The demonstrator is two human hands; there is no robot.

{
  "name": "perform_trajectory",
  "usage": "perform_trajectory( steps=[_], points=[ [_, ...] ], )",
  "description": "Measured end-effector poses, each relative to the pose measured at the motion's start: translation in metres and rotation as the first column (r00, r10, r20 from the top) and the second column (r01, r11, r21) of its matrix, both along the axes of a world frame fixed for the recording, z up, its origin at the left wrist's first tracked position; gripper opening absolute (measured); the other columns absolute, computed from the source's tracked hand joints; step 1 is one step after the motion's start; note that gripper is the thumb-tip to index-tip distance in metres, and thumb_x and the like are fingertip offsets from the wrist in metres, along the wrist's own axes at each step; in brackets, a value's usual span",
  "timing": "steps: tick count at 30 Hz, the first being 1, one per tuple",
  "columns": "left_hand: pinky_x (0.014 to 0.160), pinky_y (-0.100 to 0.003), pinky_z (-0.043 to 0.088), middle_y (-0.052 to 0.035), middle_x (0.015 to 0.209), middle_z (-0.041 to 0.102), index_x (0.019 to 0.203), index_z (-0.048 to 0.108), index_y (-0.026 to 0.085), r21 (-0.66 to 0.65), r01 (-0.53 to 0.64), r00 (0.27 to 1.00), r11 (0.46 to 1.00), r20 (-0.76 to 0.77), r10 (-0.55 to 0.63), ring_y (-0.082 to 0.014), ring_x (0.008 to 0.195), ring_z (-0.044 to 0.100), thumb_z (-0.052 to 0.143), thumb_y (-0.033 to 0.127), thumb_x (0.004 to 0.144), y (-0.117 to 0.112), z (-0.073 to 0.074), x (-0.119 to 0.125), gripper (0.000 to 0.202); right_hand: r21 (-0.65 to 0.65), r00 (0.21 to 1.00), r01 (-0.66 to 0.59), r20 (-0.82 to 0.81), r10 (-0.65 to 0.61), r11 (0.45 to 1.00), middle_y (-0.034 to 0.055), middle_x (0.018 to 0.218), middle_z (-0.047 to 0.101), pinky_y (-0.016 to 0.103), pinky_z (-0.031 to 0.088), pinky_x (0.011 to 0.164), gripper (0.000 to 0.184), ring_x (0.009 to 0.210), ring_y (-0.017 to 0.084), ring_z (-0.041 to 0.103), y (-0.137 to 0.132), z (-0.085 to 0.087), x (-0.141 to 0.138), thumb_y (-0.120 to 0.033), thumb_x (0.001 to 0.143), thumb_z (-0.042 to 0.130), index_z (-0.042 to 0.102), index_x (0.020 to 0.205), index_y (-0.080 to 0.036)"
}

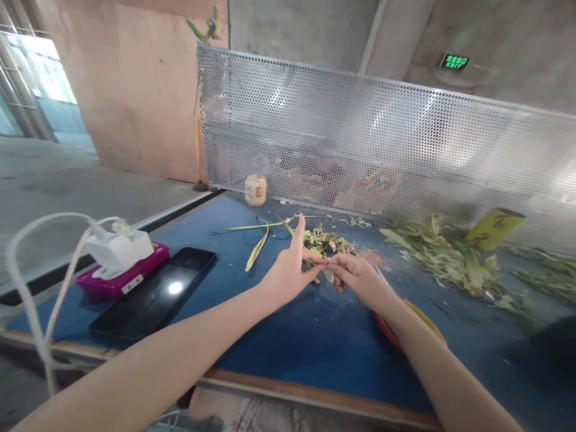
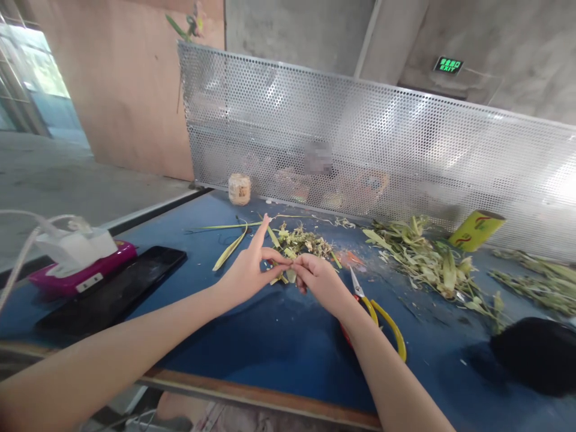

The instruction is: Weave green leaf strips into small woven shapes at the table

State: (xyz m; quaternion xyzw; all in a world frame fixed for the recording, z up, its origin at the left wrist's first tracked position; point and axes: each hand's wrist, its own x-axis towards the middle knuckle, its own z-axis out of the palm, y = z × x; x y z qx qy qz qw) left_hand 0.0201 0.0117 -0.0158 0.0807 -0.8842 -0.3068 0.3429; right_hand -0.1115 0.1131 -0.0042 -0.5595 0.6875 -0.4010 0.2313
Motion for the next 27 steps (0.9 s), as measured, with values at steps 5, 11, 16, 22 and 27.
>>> perform_trajectory(
  steps=[5, 11, 16, 22, 27],
  points=[
    [0.075, -0.03, 0.047, -0.0041, 0.091, 0.068, 0.134, -0.016, 0.019, 0.072, 0.041, 0.997, 0.997, 0.065, -0.046, -0.0145, 0.082, 0.062, 0.049, 0.016, 0.078, -0.003, -0.003, 0.0, 0.086, -0.021, 0.961, 0.018, -0.276, -0.023, 1.0, -0.0047, 0.047, 0.047, 0.021, 0.036, 0.051, 0.018, 0.044, 0.01, 0.047, 0.002, 0.002, -0.001, -0.025, 0.08, 0.041, 0.044, 0.063, -0.019],
    [0.074, -0.03, 0.046, -0.0032, 0.085, 0.067, 0.135, -0.011, 0.019, 0.0, 0.035, 0.997, 0.999, 0.07, -0.035, -0.0148, 0.08, 0.061, 0.047, 0.012, 0.077, 0.0, -0.002, -0.002, 0.082, -0.033, 0.924, 0.009, -0.382, -0.021, 0.999, -0.0044, 0.047, 0.048, 0.022, 0.036, 0.051, 0.017, 0.044, 0.01, 0.046, 0.003, 0.002, -0.002, -0.027, 0.081, 0.042, 0.046, 0.066, -0.019],
    [0.076, -0.033, 0.043, -0.0009, 0.075, 0.066, 0.134, -0.013, 0.014, -0.167, 0.036, 0.998, 0.985, 0.052, -0.028, -0.0152, 0.078, 0.059, 0.041, 0.009, 0.077, 0.0, 0.001, -0.003, 0.079, -0.007, 0.989, -0.011, -0.151, 0.01, 1.0, -0.0046, 0.046, 0.045, 0.023, 0.038, 0.051, 0.029, 0.043, 0.009, 0.046, 0.0, -0.004, -0.001, -0.035, 0.083, 0.037, 0.04, 0.059, -0.019],
    [0.078, -0.035, 0.039, -0.003, 0.082, 0.066, 0.134, -0.013, 0.015, -0.499, -0.012, 0.995, 0.867, 0.081, 0.06, -0.0169, 0.08, 0.057, 0.033, 0.006, 0.08, 0.001, 0.003, -0.003, 0.072, -0.02, 0.966, -0.054, 0.252, 0.058, 0.998, -0.0072, 0.046, 0.04, 0.023, 0.036, 0.046, 0.035, 0.041, 0.008, 0.043, -0.003, -0.005, -0.003, -0.051, 0.071, 0.049, 0.043, 0.065, -0.018],
    [0.075, -0.031, 0.039, -0.002, 0.078, 0.065, 0.132, -0.018, 0.011, -0.537, -0.054, 0.988, 0.842, 0.091, 0.122, -0.0157, 0.076, 0.057, 0.031, 0.006, 0.08, 0.002, -0.001, -0.004, 0.072, -0.05, 0.994, -0.024, 0.102, 0.029, 0.998, -0.006, 0.049, 0.043, 0.022, 0.037, 0.047, 0.032, 0.042, 0.006, 0.041, -0.003, -0.007, -0.002, -0.048, 0.073, 0.049, 0.043, 0.067, -0.017]
  ],
)
